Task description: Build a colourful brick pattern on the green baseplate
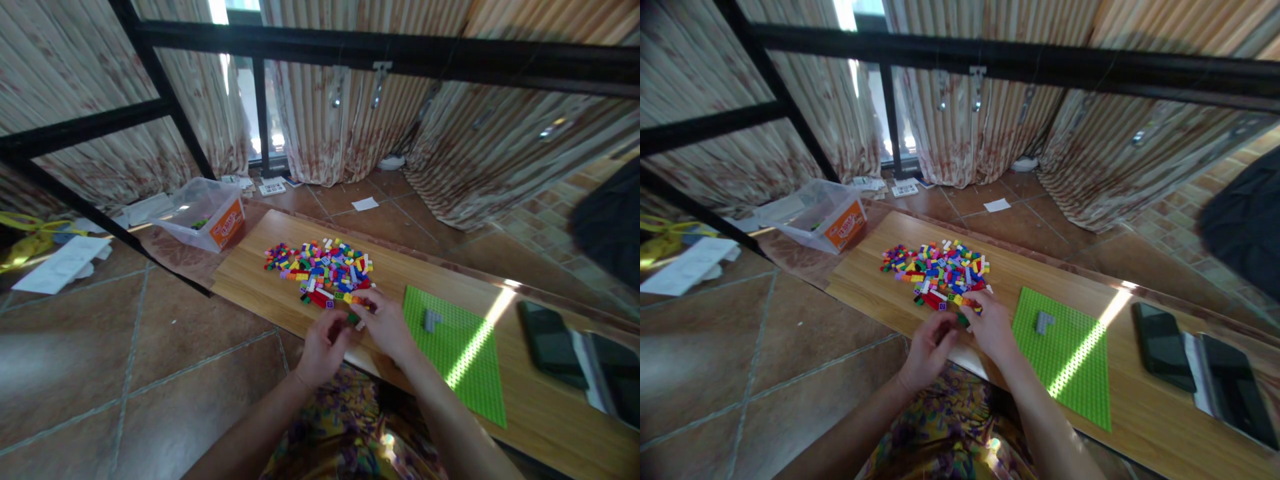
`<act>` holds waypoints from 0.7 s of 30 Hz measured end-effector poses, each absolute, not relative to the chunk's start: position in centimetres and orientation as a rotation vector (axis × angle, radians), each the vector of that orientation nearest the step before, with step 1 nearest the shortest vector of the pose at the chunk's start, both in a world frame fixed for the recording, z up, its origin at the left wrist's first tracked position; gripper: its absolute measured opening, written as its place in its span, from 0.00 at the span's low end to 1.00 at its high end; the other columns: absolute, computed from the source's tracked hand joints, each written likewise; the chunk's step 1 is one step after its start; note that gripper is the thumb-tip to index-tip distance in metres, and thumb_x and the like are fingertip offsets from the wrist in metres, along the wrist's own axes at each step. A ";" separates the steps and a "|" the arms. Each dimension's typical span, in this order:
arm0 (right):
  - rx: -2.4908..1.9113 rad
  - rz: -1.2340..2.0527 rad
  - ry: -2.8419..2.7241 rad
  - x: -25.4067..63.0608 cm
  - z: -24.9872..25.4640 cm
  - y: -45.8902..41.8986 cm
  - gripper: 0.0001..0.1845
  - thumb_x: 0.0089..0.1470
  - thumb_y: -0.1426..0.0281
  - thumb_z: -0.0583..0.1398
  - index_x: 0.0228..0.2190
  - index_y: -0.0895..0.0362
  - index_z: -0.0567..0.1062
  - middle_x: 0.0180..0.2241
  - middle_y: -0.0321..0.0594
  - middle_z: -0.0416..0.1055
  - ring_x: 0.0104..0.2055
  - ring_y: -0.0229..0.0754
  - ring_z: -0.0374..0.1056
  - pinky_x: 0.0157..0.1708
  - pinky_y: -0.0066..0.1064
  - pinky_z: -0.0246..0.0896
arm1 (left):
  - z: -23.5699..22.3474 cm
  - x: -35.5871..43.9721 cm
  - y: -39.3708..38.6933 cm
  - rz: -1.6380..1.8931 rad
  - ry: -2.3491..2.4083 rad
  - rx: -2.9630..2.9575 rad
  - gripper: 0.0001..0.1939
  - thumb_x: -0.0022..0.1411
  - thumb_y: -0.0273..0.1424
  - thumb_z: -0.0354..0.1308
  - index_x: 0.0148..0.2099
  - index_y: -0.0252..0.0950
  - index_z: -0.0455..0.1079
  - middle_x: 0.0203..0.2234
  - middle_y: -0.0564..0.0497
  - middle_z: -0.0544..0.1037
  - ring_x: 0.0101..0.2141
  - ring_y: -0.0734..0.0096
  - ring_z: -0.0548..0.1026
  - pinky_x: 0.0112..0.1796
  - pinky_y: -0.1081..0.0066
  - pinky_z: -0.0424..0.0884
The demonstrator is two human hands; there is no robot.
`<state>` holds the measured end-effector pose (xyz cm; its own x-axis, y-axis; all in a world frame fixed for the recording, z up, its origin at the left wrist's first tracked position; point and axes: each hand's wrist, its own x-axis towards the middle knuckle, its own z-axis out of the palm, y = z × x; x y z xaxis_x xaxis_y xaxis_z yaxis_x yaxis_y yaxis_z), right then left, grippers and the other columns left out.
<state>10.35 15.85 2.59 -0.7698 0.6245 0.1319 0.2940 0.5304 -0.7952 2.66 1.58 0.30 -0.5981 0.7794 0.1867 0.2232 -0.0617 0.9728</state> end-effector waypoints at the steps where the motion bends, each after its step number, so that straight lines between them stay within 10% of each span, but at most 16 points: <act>1: -0.766 1.245 -2.300 10.5 2.8 15.6 0.13 0.54 0.63 0.60 0.39 0.55 0.78 0.36 0.41 0.76 0.37 0.44 0.70 0.40 0.37 0.65 | 0.7 2.4 1.8 1.782 1.766 0.893 0.11 0.63 0.32 0.54 0.48 0.36 0.68 0.37 0.47 0.74 0.37 0.69 0.73 0.40 0.69 0.72; 14: -0.830 1.966 -1.650 10.6 4.0 13.4 0.16 0.44 0.60 0.68 0.35 0.55 0.82 0.25 0.38 0.76 0.25 0.37 0.67 0.27 0.31 0.65 | 4.3 0.4 2.9 1.716 1.388 0.550 0.13 0.57 0.40 0.59 0.33 0.34 0.71 0.24 0.53 0.73 0.25 0.74 0.70 0.29 0.73 0.69; 21: -0.934 1.208 -2.140 10.6 1.8 15.2 0.12 0.49 0.65 0.63 0.37 0.53 0.81 0.36 0.41 0.78 0.33 0.43 0.71 0.38 0.38 0.67 | 2.1 -2.7 3.4 1.745 1.688 0.540 0.11 0.56 0.39 0.59 0.32 0.34 0.72 0.23 0.54 0.73 0.25 0.75 0.70 0.29 0.75 0.68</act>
<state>10.60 15.16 1.80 -0.6350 0.7668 0.0936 0.3159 0.3684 -0.8744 -2.66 3.41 2.09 -0.7089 0.6912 -0.1399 -0.1627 0.0327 0.9861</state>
